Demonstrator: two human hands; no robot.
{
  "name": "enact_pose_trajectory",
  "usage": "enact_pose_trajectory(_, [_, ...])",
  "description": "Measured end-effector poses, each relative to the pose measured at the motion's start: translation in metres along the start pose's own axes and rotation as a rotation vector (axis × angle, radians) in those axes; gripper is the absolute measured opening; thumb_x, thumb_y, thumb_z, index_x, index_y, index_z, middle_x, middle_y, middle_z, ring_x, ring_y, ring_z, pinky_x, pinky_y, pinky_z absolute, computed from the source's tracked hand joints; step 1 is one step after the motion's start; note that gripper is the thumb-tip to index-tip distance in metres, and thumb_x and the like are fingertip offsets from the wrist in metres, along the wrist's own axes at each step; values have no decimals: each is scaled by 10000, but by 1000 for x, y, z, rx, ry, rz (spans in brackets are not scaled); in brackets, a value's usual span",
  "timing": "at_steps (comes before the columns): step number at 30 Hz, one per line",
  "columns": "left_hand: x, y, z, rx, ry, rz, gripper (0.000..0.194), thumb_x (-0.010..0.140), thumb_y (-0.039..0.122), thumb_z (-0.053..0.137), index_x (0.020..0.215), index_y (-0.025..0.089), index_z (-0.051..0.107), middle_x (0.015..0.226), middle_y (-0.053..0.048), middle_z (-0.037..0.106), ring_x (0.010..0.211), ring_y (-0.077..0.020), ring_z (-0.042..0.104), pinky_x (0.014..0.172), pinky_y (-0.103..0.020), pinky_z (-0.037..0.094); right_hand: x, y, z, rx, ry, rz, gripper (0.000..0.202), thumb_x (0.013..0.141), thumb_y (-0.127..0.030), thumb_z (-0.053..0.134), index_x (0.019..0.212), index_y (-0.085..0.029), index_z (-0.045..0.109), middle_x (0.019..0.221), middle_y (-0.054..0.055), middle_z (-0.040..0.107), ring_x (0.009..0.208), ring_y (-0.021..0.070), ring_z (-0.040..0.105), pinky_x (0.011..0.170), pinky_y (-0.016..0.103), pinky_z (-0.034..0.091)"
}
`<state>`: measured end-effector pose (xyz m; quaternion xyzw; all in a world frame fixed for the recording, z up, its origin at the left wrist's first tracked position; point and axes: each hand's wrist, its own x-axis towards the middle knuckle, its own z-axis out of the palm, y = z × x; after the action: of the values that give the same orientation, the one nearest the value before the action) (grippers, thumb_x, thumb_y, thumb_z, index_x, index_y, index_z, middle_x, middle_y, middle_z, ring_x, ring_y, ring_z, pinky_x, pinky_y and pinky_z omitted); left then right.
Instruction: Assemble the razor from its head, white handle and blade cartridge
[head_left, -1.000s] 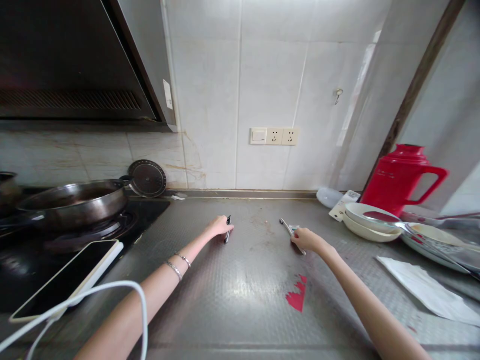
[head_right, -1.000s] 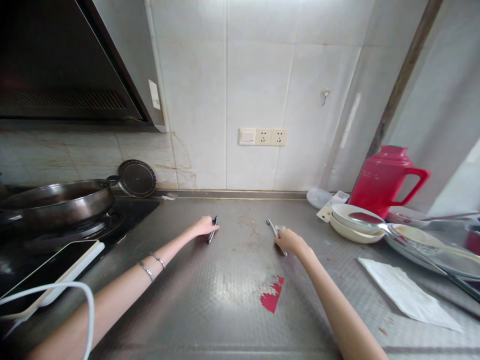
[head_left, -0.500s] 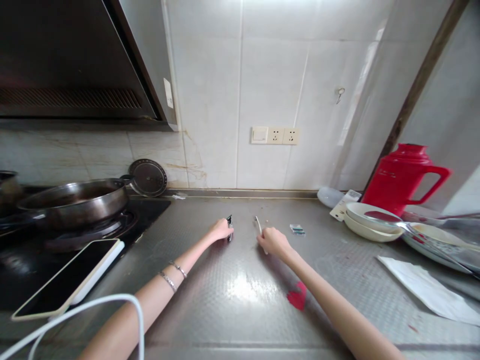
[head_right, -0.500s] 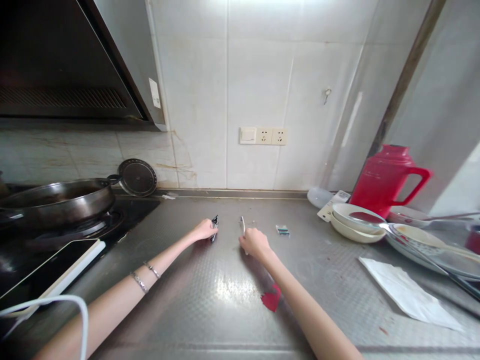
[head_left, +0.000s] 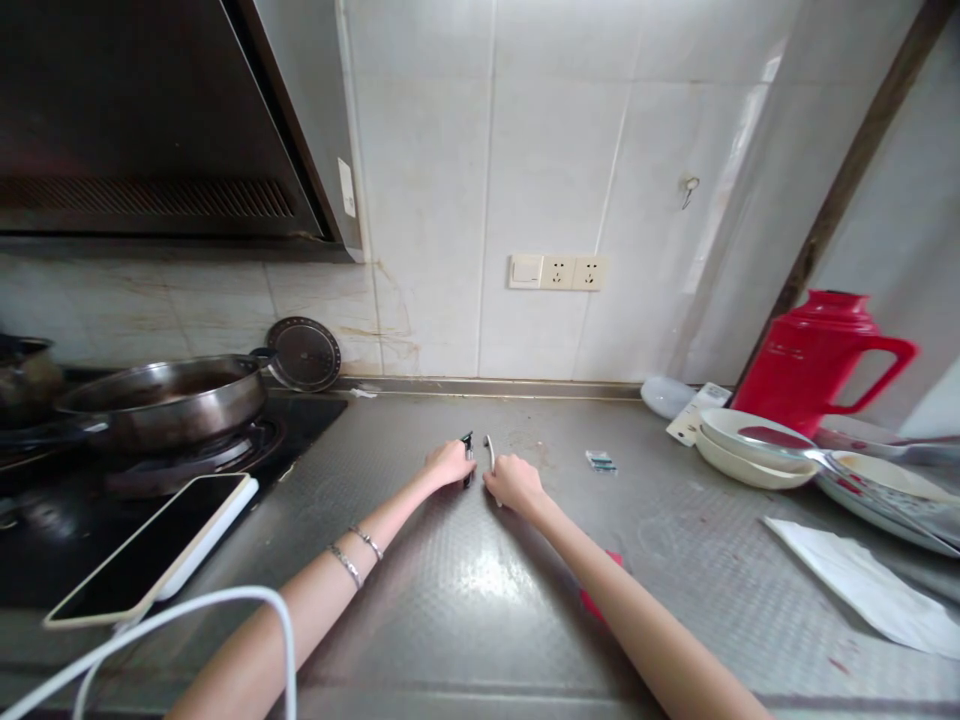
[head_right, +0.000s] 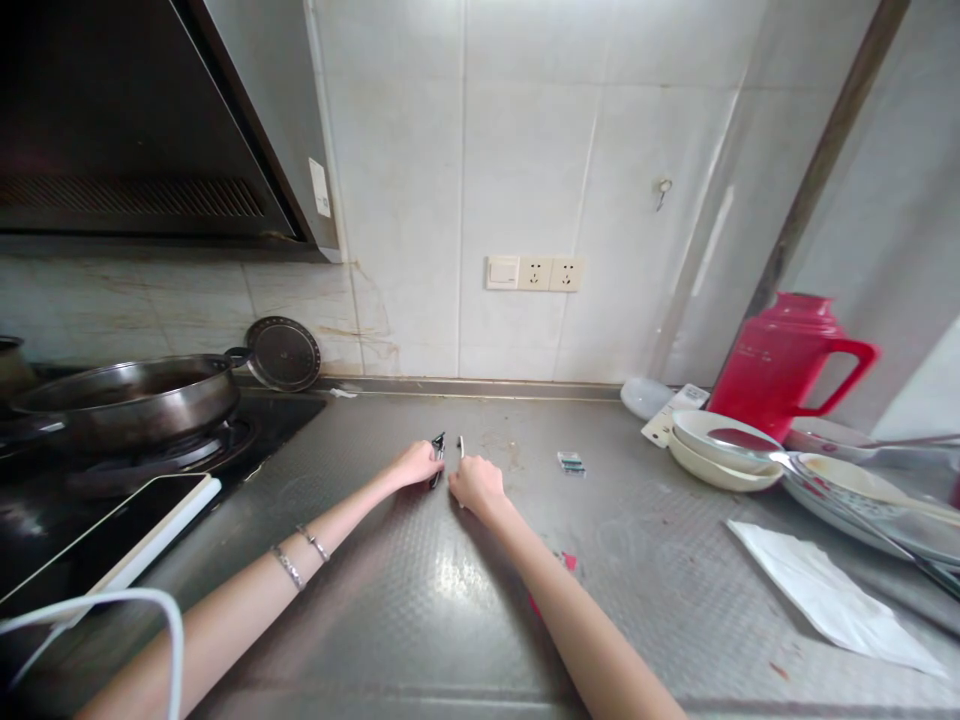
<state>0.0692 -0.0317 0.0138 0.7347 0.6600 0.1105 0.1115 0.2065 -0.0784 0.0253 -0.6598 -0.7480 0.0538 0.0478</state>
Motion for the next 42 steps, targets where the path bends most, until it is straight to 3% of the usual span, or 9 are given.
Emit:
enact_pose_trajectory(7, [-4, 1, -4, 17, -6, 19, 318, 740, 428, 487, 654, 159, 634, 663, -100, 654, 699, -198, 617, 587, -246, 392, 5, 3, 8, 17, 54, -31, 370, 819, -339, 388, 959, -125, 655, 956, 184, 662, 897, 261, 627, 712, 328, 463])
enact_pose_trajectory(10, [-7, 0, -6, 30, 11, 32, 383, 770, 478, 444, 658, 162, 629, 732, -116, 666, 749, -213, 623, 617, -259, 400, 10, 23, 1, 42, 100, -43, 369, 811, -374, 400, 886, -135, 671, 910, 164, 674, 856, 255, 634, 690, 315, 458])
enact_pose_trajectory(14, [-11, -9, -14, 49, 63, 47, 396, 790, 503, 417, 715, 177, 629, 834, -110, 672, 812, -218, 619, 664, -270, 407, 17, 87, -23, 105, 117, -35, 254, 753, -274, 477, 883, -163, 664, 888, 91, 685, 832, 203, 630, 688, 255, 444])
enact_pose_trajectory(17, [-10, -22, -24, 42, 124, 27, 373, 805, 477, 409, 768, 177, 627, 854, -99, 671, 792, -203, 614, 651, -261, 399, 19, 149, -38, 123, 121, -31, 312, 686, -139, 511, 967, -157, 645, 972, 62, 672, 890, 168, 607, 752, 216, 428])
enact_pose_trajectory(20, [-5, -32, -33, 2, 173, 39, 351, 817, 433, 404, 764, 166, 625, 822, -89, 669, 752, -184, 605, 614, -242, 379, 19, 201, -39, 182, 143, -98, 400, 652, -91, 529, 1039, -123, 624, 1083, 80, 635, 941, 170, 582, 818, 211, 410])
enact_pose_trajectory(23, [1, -36, -38, -39, 217, 85, 321, 813, 401, 414, 742, 168, 622, 772, -68, 664, 717, -170, 592, 590, -231, 361, 20, 233, -32, 209, 70, -119, 550, 614, -81, 557, 1163, -119, 561, 1164, 95, 596, 1017, 194, 555, 856, 228, 397])
enact_pose_trajectory(31, [4, -24, -37, -100, 259, 84, 287, 787, 388, 444, 713, 170, 615, 747, -55, 659, 683, -160, 576, 578, -232, 347, 29, 249, -24, 186, -53, -61, 662, 590, -80, 575, 1242, -151, 487, 1192, 94, 580, 1047, 199, 547, 863, 239, 398])
enact_pose_trajectory(36, [5, -23, -38, -114, 284, 37, 270, 780, 376, 450, 704, 172, 611, 767, -61, 664, 701, -171, 579, 570, -237, 352, 36, 251, -21, 189, -59, -78, 694, 580, -71, 568, 1262, -134, 457, 1182, 97, 587, 1032, 195, 556, 856, 240, 406])
enact_pose_trajectory(42, [7, -22, -37, -135, 286, 90, 257, 780, 361, 463, 695, 167, 608, 730, -48, 653, 692, -155, 581, 609, -235, 377, 38, 253, -22, 165, -30, -108, 653, 578, -107, 602, 1219, -174, 501, 1123, 83, 623, 991, 220, 575, 856, 288, 414])
